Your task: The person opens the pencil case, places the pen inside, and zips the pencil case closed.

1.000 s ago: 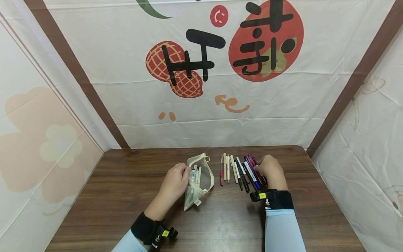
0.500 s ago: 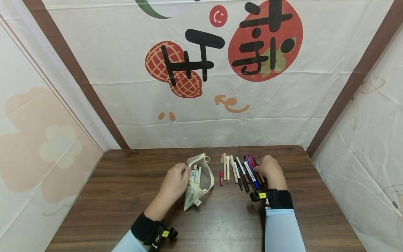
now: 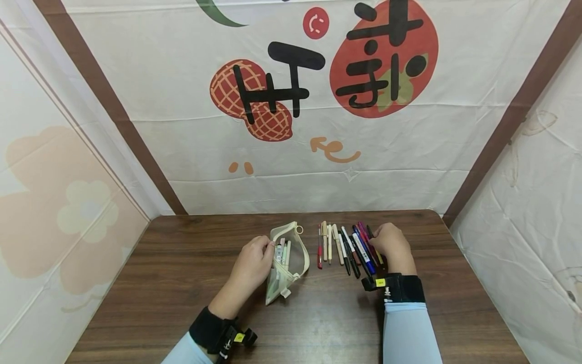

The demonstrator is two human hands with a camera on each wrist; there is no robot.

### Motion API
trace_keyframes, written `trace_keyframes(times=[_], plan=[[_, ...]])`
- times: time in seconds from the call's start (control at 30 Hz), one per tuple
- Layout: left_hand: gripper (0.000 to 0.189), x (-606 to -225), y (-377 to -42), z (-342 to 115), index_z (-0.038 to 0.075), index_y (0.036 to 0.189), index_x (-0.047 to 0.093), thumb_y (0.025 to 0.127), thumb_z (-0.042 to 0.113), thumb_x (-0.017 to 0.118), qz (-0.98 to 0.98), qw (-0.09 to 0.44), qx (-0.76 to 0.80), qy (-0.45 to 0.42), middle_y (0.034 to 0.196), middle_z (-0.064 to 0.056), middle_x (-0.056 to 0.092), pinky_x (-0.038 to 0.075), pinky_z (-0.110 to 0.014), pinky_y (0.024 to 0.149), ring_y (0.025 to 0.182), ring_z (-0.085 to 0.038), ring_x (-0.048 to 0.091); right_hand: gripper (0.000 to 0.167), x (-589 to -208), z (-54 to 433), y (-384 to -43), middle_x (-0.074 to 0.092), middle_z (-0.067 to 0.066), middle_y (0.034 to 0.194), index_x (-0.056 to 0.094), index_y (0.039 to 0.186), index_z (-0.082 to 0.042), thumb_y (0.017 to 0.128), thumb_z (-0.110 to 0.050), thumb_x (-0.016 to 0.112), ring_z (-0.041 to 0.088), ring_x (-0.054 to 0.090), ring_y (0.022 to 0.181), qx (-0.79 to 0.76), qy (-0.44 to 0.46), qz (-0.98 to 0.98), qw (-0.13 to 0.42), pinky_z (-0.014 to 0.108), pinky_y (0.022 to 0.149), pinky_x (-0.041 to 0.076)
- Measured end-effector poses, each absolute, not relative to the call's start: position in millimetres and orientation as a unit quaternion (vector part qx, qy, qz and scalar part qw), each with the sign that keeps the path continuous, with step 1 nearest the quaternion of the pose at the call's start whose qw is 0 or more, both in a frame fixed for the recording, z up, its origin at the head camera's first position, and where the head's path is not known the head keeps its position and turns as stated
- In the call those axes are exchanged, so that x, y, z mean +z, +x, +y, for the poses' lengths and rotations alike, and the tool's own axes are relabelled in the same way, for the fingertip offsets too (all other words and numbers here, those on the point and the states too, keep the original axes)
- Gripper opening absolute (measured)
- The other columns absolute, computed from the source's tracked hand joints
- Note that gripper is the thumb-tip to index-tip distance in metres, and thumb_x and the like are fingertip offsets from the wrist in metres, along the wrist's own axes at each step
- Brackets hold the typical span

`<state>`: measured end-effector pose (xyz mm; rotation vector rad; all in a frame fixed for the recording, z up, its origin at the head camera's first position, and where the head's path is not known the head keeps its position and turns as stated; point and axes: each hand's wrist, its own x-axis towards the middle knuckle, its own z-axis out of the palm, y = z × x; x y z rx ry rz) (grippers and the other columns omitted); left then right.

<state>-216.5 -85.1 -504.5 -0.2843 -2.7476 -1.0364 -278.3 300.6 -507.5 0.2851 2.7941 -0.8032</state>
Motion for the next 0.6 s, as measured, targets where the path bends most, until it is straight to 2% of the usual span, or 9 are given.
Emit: trace_keyframes(times=[0.2, 0.33, 0.47, 0.6], plan=[[0.024, -504, -216, -85, 0.008, 0.095, 0.070, 0.115, 0.017, 0.059, -0.928, 0.094, -0.349, -0.097, 0.093, -0.007, 0.065, 0.054, -0.040, 0.073, 0.078, -0.021, 0.058, 0.032, -498, 297, -277, 0.072, 0.030, 0.132, 0.072, 0.118, 0.005, 0.108, -0.024, 0.069, 0.039, 0.069, 0.105, -0.307, 0.104, 0.944, 0.065, 0.056, 0.090, 0.060], [0.024, -504, -217, -85, 0.008, 0.096, 0.070, 0.115, 0.017, 0.059, -0.927, 0.093, -0.349, -0.096, 0.092, -0.006, 0.064, 0.053, -0.038, 0.071, 0.077, -0.020, 0.057, 0.039, -490, 288, -277, 0.072, 0.030, 0.132, 0.071, 0.127, 0.006, 0.108, -0.028, 0.068, 0.042, 0.070, 0.112, -0.342, 0.097, 0.934, 0.038, 0.058, 0.094, 0.060], [0.024, -504, -217, -85, 0.008, 0.095, 0.069, 0.115, 0.017, 0.059, -0.927, 0.094, -0.351, -0.097, 0.091, -0.006, 0.063, 0.052, -0.037, 0.070, 0.076, -0.019, 0.056, 0.041, -483, 273, -277, 0.073, 0.028, 0.130, 0.072, 0.130, 0.004, 0.107, -0.031, 0.068, 0.038, 0.071, 0.109, -0.371, 0.087, 0.924, 0.015, 0.052, 0.092, 0.060], [0.025, -504, -217, -85, 0.008, 0.093, 0.069, 0.115, 0.017, 0.060, -0.927, 0.096, -0.350, -0.098, 0.090, -0.006, 0.063, 0.052, -0.038, 0.070, 0.076, -0.020, 0.056, 0.037, -479, 257, -277, 0.075, 0.025, 0.124, 0.073, 0.126, 0.002, 0.107, -0.029, 0.071, 0.034, 0.072, 0.102, -0.402, 0.075, 0.912, -0.006, 0.043, 0.086, 0.059]])
